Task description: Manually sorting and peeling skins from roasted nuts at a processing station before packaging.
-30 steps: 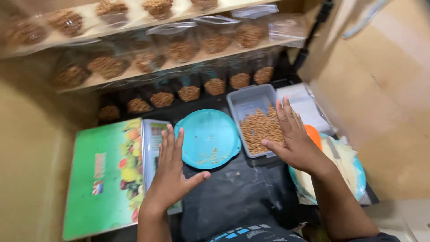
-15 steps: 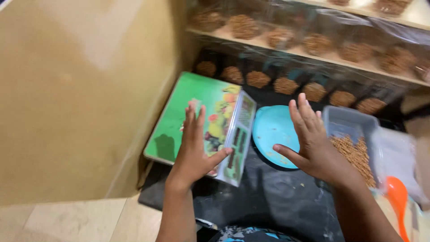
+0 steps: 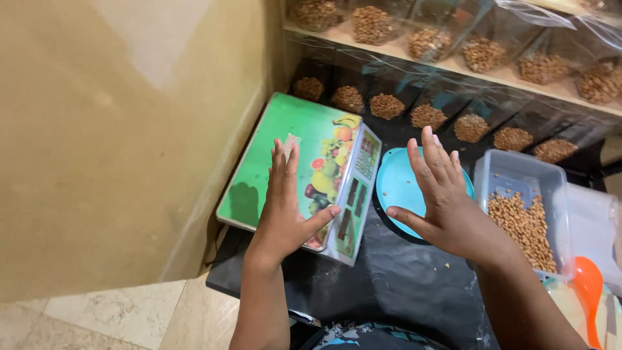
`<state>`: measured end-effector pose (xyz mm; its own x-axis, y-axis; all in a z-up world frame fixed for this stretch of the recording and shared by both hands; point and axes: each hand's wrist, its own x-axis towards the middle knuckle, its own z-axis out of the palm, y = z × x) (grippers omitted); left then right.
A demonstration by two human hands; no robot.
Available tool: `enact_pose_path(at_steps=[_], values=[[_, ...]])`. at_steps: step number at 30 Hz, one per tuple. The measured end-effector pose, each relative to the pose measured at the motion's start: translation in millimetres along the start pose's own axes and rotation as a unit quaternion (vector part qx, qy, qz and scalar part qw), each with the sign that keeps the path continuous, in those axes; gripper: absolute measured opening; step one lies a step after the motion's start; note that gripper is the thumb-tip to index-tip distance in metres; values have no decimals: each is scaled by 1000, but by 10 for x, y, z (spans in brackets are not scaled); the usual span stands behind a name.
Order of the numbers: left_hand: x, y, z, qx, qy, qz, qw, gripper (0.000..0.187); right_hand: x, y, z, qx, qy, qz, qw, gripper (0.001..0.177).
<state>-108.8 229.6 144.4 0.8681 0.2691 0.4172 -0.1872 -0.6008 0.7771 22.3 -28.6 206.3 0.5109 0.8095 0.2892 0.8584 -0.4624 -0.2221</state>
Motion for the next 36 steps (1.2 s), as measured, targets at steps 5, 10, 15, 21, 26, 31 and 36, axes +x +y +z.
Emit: enact_pose_path(at_steps=[5, 10, 15, 21, 26, 31, 36], values=[[137, 114, 262, -10, -41, -11, 999, 123, -255, 159, -157, 20, 9, 57, 998, 105], [275, 368, 527, 22, -81, 22, 996, 122, -637, 418, -217, 29, 28, 114, 993, 104], [368, 591, 854, 18, -114, 91, 989, 118, -1101, 675, -277, 32, 47, 153, 987, 106], [468, 908, 1249, 42, -178, 95, 979, 120, -1756, 1041, -384, 51, 92, 234, 966, 106], [498, 1065, 1596, 47, -220, 105, 969, 122, -2298, 1346, -512, 53, 143, 292, 944, 109], [519, 1224, 1891, 52, -244, 138, 958, 123, -2698, 1513, -587, 75, 168, 356, 916, 110], [528, 1374, 2162, 55, -267, 154, 950, 123, -2882, 1715, -550, 41, 304, 338, 890, 111]])
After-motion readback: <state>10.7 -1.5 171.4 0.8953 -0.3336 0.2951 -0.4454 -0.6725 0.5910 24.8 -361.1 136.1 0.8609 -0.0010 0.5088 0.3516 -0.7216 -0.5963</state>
